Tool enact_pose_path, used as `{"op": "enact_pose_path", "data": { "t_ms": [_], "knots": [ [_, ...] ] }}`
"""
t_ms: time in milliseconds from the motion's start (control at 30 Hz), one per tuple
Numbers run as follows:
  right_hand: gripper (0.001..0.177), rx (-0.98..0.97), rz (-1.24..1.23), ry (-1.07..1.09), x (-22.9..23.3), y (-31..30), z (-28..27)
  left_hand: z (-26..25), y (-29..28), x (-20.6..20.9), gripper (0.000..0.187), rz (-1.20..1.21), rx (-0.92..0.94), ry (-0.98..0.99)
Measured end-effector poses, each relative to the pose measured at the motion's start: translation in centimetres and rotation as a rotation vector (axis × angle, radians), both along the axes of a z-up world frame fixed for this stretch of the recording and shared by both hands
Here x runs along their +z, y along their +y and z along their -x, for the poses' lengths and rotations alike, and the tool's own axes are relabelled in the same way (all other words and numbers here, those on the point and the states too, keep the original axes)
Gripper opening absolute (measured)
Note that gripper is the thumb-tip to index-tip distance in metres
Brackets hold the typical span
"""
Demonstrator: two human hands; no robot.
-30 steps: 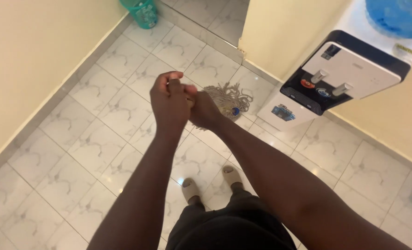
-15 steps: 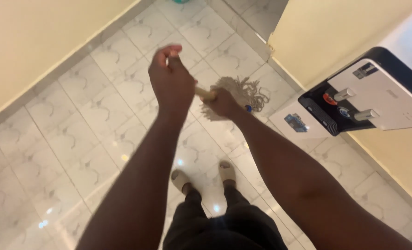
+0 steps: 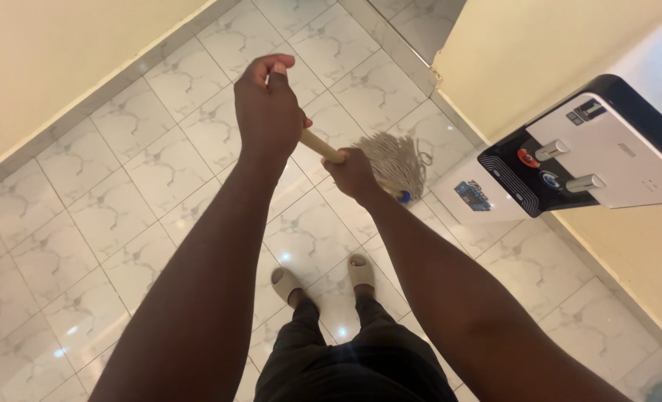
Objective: Mopping a tiled floor area using a string mop.
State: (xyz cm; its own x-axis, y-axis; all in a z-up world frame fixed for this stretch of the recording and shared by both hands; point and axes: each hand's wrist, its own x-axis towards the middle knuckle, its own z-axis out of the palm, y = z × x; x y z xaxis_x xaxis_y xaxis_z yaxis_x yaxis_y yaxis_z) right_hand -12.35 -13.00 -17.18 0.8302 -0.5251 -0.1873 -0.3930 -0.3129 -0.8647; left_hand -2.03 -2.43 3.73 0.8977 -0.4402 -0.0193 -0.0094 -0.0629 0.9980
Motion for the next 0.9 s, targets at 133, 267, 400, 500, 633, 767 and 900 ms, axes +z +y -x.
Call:
{"op": "enact_pose_path", "data": {
  "t_ms": [133,267,400,500,633,767,900],
  "knots": [
    [0.035,0.014,0.088,0.014,-0.7,1.4,1.3,0.0,1.0,-1.1,0.029,-0.075,0.010,0.044],
    [0.033,-0.015,0.045,0.097,-1.4,2.1,2.6,0.2,2.0,-2.2,0.030,-0.110,-0.001,0.150],
    [0.038,-0.004,0.209,0.170,-3.6,1.9,4.2,0.4,2.4,-4.0,0.028,-0.015,-0.004,0.282],
    [0.031,-0.063,0.270,0.305,-7.5,-0.2,4.8,1.5,1.6,-3.7,0.021,0.018,-0.021,0.333],
    [0.022,-0.086,0.218,0.354,-7.4,-0.8,3.3,2.2,2.5,-2.3,0.026,0.184,-0.009,0.414],
    [0.022,-0.043,0.411,0.124,-8.5,-1.6,2.5,2.9,3.3,-1.9,0.035,0.219,0.025,0.366],
    [0.019,0.064,0.512,-0.008,-8.3,-2.7,3.0,4.8,3.2,-1.8,0.044,0.179,0.086,0.304]
  ]
}}
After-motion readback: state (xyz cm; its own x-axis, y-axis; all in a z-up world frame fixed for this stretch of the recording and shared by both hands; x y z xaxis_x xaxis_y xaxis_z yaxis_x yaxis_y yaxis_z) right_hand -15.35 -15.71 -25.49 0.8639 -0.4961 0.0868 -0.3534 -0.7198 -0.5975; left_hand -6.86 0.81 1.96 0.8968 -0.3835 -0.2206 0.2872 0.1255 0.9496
